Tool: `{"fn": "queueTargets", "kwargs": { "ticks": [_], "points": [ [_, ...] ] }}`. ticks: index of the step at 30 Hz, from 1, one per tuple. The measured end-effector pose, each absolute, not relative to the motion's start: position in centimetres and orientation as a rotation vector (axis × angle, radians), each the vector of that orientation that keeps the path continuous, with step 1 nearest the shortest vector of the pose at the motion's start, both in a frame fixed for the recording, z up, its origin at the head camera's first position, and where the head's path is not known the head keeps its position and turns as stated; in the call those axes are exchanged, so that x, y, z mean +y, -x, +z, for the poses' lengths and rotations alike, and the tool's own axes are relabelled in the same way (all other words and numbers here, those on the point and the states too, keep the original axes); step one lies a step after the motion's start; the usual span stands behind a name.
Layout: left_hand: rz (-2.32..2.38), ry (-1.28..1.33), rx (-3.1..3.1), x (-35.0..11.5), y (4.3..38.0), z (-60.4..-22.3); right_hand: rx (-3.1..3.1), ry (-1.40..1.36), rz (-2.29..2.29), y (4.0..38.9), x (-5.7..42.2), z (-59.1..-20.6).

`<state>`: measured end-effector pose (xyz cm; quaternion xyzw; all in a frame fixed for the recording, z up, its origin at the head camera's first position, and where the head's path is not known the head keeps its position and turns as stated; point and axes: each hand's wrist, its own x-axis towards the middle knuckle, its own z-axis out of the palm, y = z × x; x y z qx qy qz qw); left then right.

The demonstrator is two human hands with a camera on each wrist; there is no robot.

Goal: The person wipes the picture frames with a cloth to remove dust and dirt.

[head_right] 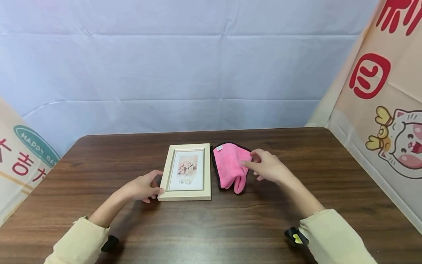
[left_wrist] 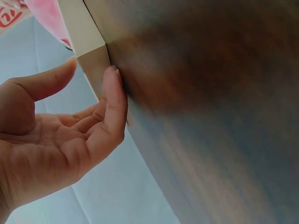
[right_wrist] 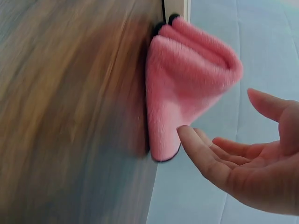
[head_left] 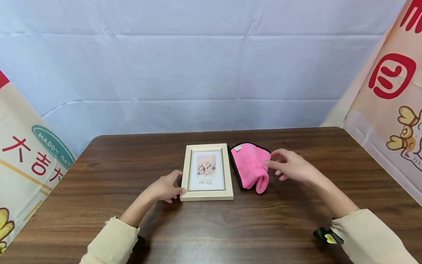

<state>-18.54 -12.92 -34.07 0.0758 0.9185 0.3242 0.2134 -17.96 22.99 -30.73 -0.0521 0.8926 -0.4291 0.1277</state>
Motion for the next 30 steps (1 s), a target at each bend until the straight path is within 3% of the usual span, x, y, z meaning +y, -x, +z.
{"fn": "queueTargets", "kwargs": {
  "ticks": [16, 30],
  "points": [
    [0.769, -0.283, 2.783, -13.3, 19.0, -32.2, 2.743, 0.211, -1.191, 17.3, 27.4, -31.5],
    [0.871, -0.361, 2.783, -9.5, 19.2, -30.8, 2.773, 0.186, -1.135, 16.7, 30.0, -31.7]
  ]
}}
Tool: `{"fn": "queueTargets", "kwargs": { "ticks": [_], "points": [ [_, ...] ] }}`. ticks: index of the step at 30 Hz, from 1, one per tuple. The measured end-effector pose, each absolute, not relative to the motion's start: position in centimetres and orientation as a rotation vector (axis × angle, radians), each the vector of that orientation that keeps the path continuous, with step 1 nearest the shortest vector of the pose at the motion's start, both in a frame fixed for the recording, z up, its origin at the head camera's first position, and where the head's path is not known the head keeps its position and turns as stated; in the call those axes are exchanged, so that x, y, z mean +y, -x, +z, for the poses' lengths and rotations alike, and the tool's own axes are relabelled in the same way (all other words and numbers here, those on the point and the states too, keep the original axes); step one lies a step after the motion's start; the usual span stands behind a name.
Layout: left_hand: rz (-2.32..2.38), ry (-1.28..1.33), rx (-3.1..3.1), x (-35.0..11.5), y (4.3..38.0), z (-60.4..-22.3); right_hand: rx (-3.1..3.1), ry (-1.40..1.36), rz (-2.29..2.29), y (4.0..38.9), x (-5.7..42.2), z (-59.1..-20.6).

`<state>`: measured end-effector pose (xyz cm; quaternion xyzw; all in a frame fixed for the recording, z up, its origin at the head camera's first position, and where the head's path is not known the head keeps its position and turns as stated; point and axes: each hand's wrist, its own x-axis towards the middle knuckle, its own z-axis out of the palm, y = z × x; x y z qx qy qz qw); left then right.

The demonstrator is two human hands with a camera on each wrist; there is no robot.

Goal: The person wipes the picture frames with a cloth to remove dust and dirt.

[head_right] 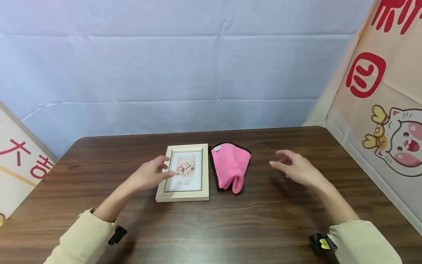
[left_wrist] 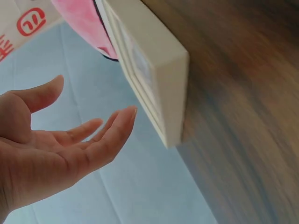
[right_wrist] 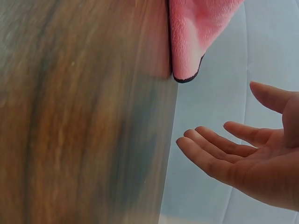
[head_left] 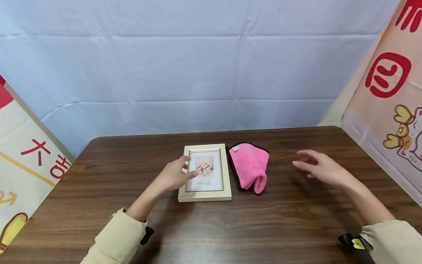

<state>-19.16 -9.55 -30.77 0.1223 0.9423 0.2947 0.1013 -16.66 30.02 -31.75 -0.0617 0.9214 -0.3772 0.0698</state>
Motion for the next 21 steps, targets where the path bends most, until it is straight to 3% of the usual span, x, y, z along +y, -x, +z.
{"fn": "queueTargets", "kwargs": {
  "ticks": [21],
  "points": [
    [0.842, -0.674, 2.706, -1.9, 18.6, -30.2, 2.698, 0.256, -1.129, 16.4, 32.4, -32.0]
  ]
}}
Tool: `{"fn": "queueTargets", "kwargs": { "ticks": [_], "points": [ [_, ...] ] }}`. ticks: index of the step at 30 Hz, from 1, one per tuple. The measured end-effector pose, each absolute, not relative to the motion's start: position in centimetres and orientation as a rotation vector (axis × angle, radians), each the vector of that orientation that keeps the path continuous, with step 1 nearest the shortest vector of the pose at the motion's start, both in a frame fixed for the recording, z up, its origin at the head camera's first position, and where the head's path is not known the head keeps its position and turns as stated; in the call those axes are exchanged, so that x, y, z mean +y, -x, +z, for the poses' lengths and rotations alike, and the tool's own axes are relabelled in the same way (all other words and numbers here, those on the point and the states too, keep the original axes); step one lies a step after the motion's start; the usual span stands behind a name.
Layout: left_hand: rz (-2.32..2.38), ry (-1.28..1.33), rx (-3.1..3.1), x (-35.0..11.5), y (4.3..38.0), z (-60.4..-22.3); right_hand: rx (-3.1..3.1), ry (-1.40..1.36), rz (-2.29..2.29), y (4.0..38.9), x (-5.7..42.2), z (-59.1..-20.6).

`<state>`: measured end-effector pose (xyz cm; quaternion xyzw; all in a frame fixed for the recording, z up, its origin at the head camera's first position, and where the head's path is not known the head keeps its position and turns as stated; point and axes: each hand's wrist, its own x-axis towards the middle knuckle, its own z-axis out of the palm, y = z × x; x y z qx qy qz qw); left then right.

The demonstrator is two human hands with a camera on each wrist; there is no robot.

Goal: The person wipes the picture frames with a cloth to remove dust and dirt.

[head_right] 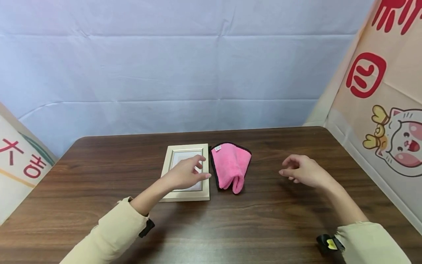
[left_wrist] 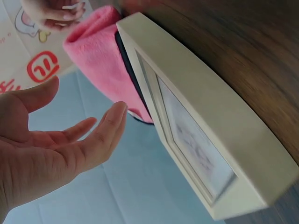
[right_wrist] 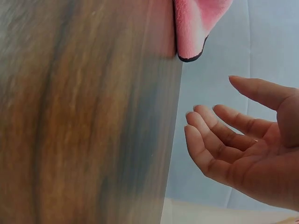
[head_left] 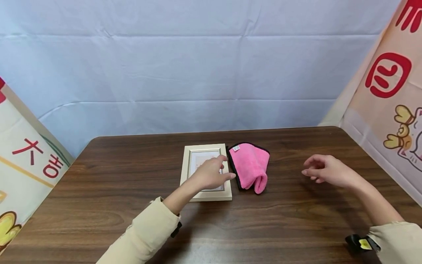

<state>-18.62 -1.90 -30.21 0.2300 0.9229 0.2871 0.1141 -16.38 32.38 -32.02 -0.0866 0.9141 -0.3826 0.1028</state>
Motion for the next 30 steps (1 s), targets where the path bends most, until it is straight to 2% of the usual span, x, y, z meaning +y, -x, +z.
{"fn": "queueTargets", "kwargs": {
  "ticks": [16, 30],
  "points": [
    [0.737, -0.750, 2.667, 2.4, 19.0, -31.1, 2.784, 0.163, -1.063, 16.6, 33.0, -32.5],
    [0.593, -0.598, 2.756, 5.3, 18.1, -30.8, 2.711, 0.145, -1.085, 16.5, 33.3, -32.8]
  ]
}}
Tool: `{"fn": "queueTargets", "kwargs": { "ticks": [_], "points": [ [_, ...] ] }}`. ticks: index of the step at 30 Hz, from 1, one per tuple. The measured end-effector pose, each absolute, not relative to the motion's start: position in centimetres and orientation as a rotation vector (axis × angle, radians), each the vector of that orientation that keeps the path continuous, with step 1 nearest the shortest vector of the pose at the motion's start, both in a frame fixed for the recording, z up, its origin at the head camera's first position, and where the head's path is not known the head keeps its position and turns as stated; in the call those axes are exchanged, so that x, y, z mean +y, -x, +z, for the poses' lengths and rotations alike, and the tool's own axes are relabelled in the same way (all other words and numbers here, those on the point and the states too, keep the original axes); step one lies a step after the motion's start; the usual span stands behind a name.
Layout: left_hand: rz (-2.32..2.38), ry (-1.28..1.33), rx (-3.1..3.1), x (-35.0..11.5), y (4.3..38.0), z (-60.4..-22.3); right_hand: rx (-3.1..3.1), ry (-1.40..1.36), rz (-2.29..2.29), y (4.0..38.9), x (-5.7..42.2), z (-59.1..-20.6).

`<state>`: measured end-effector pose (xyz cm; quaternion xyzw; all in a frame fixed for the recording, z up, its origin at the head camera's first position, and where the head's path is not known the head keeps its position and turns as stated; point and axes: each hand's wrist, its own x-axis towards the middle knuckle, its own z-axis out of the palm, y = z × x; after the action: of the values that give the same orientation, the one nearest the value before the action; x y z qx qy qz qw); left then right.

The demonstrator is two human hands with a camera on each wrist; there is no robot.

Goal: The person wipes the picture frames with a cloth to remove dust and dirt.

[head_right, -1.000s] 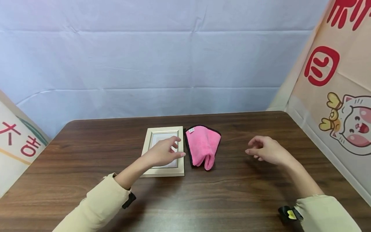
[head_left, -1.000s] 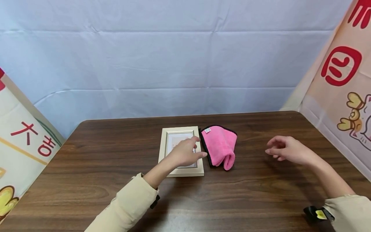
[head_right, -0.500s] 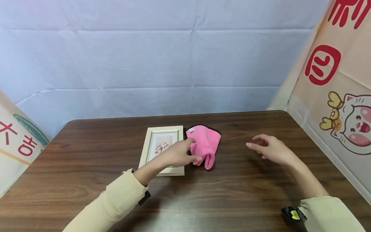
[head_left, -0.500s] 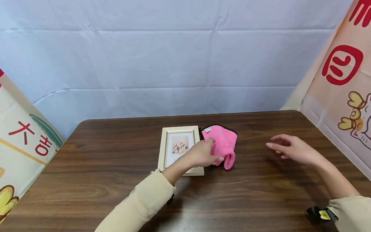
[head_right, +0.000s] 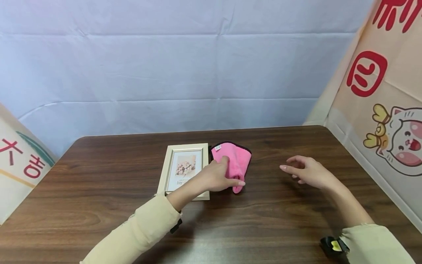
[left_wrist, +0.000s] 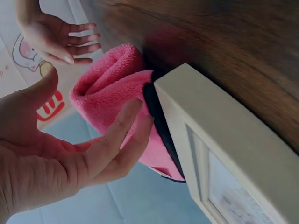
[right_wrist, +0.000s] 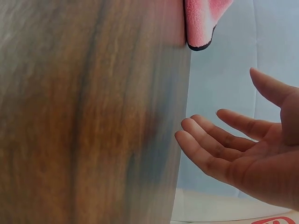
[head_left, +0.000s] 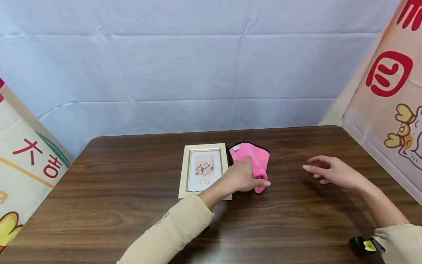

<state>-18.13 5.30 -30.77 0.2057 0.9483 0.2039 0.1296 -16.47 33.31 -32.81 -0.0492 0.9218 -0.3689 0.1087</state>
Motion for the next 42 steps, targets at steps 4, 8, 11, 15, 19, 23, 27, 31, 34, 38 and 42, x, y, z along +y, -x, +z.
{"fn": "queueTargets", "kwargs": {
  "ticks": [4, 8, 11, 15, 19, 23, 27, 31, 34, 38, 42],
  "points": [
    [0.510, -0.539, 2.802, 6.3, 18.1, -30.6, 2.707, 0.154, -1.078, 16.4, 33.3, -33.0],
    [0.459, -0.454, 2.832, 7.2, 18.2, -30.4, 2.702, 0.163, -1.083, 16.4, 33.2, -33.0],
    [0.466, -0.408, 2.825, 7.6, 18.5, -30.4, 2.697, 0.166, -1.082, 16.3, 33.1, -33.1],
    [0.456, -0.414, 2.813, 7.9, 18.8, -30.4, 2.694, 0.166, -1.080, 16.4, 33.0, -33.1],
    [0.379, -0.472, 2.791, 8.2, 19.3, -30.3, 2.689, 0.167, -1.091, 16.4, 32.9, -33.2],
    [0.288, -0.547, 2.741, 8.4, 19.5, -30.3, 2.684, 0.171, -1.108, 16.4, 32.7, -33.3],
    [0.241, -0.617, 2.675, 8.3, 19.7, -30.3, 2.677, 0.175, -1.117, 16.3, 32.7, -33.4],
    [0.243, -0.631, 2.605, 8.0, 19.7, -30.4, 2.674, 0.179, -1.120, 16.3, 32.6, -33.4],
    [0.243, -0.644, 2.590, 7.8, 19.8, -30.6, 2.675, 0.183, -1.118, 16.2, 32.5, -33.5],
    [0.227, -0.694, 2.597, 7.8, 19.9, -31.0, 2.678, 0.179, -1.113, 16.2, 32.4, -33.5],
    [0.204, -0.712, 2.582, 7.9, 20.1, -31.2, 2.687, 0.173, -1.108, 16.3, 32.3, -33.6]
  ]
}}
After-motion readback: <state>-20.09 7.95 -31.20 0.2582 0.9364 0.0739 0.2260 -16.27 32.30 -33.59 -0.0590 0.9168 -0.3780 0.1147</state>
